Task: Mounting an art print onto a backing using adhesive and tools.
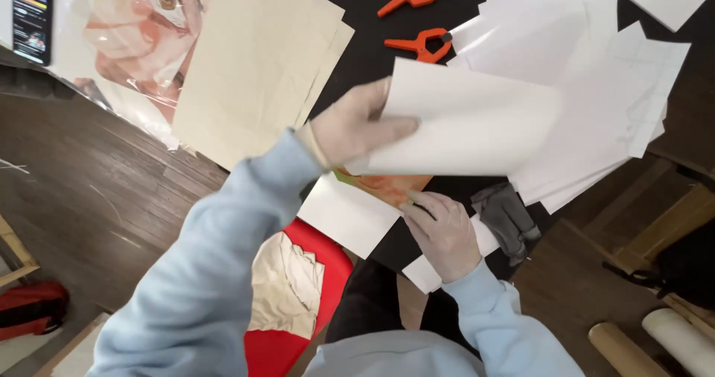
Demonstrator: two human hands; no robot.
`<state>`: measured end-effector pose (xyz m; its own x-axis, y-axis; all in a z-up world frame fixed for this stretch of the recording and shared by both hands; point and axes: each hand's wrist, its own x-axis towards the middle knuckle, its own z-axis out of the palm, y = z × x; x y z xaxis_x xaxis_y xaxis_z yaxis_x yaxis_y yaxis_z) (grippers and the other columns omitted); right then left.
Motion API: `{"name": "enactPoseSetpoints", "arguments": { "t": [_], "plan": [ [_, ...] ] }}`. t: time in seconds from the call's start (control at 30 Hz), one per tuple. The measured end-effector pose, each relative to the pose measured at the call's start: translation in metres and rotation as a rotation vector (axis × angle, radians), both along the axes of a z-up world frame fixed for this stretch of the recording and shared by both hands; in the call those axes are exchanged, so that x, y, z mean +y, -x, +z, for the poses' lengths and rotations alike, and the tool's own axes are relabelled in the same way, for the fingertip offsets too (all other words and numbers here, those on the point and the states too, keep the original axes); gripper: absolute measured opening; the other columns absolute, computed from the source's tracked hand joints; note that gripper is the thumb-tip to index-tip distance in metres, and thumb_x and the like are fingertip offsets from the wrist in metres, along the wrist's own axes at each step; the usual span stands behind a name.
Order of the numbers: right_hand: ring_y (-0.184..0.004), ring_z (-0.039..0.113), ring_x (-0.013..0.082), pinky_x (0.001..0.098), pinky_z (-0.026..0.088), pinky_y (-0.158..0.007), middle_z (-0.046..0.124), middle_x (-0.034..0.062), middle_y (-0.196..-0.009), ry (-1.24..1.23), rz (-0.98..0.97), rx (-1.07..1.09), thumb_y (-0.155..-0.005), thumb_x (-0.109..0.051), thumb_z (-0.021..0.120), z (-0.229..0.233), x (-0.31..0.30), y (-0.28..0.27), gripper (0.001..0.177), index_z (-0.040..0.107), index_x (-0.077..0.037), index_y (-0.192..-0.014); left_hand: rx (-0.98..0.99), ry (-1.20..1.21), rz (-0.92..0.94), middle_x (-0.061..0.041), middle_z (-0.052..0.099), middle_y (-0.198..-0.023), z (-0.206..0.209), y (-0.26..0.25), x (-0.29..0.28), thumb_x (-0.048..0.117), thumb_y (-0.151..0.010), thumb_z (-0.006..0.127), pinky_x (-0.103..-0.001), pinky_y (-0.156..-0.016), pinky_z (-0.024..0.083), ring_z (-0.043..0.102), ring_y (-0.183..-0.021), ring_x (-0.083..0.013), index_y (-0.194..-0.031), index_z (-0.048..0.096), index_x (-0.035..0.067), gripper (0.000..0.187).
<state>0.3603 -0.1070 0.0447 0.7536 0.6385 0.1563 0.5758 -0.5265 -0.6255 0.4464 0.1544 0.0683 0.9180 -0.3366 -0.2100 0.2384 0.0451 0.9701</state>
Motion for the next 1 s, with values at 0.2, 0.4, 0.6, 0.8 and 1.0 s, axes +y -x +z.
{"name": "enactPoseSetpoints", "arguments": {
  "t": [0.2, 0.4, 0.6, 0.8, 1.0],
  "plan": [
    [-0.116, 0.063, 0.0267, 0.0412, 0.051, -0.094, 0.067, 0.0050, -0.123, 0.059, -0.023, 0.145, -0.089, -0.014, 0.074, -0.023, -0.008, 0.010, 0.028, 0.071, -0.011, -0.117, -0.597, -0.509, -0.081, -0.005, 0.076, -0.116, 0.137, 0.039, -0.028, -0.002, -0.098, 0.070, -0.032, -0.098, 0.061, 0.075, -0.109, -0.0211, -0.122, 0.067, 0.010, 0.027],
    [-0.111, 0.066, 0.0260, 0.0395, 0.054, -0.092, 0.071, 0.0059, -0.119, 0.037, -0.104, 0.461, -0.093, -0.019, 0.067, -0.064, -0.025, 0.031, 0.026, 0.073, -0.011, -0.117, -0.670, -0.416, -0.043, -0.004, 0.074, -0.117, 0.140, 0.057, -0.022, 0.008, -0.088, 0.079, -0.045, -0.105, 0.059, 0.074, -0.116, -0.0260, -0.108, 0.064, 0.009, 0.025],
    [-0.106, 0.066, 0.0329, 0.0464, 0.052, -0.092, 0.070, 0.0092, -0.116, 0.003, -0.061, 0.295, -0.094, -0.018, 0.070, -0.024, -0.004, 0.001, 0.024, 0.076, -0.006, -0.115, -0.422, -0.148, 0.075, -0.007, 0.074, -0.124, 0.132, 0.069, -0.004, -0.006, -0.102, 0.065, -0.032, -0.098, 0.066, 0.077, -0.115, -0.0216, -0.120, 0.067, 0.008, 0.023],
    [-0.126, 0.066, 0.0306, 0.0436, 0.055, -0.105, 0.066, 0.0092, -0.138, -0.086, -0.146, 0.326, -0.100, -0.013, 0.064, -0.041, 0.001, 0.006, 0.038, 0.063, -0.008, -0.137, 0.091, 0.208, 0.342, -0.010, 0.076, -0.124, 0.159, 0.051, -0.001, -0.002, -0.105, 0.062, -0.038, -0.095, 0.065, 0.076, -0.109, -0.0198, -0.139, 0.057, 0.001, 0.035],
    [-0.133, 0.058, 0.0281, 0.0401, 0.051, -0.109, 0.059, 0.0081, -0.145, -0.038, -0.116, 0.199, -0.101, -0.018, 0.061, -0.039, 0.002, 0.003, 0.039, 0.056, -0.016, -0.140, 0.373, 0.557, 0.189, -0.018, 0.069, -0.135, 0.176, 0.029, -0.033, 0.005, -0.107, 0.060, -0.038, -0.093, 0.065, 0.073, -0.111, -0.0221, -0.150, 0.050, 0.003, 0.045]
  ]
}}
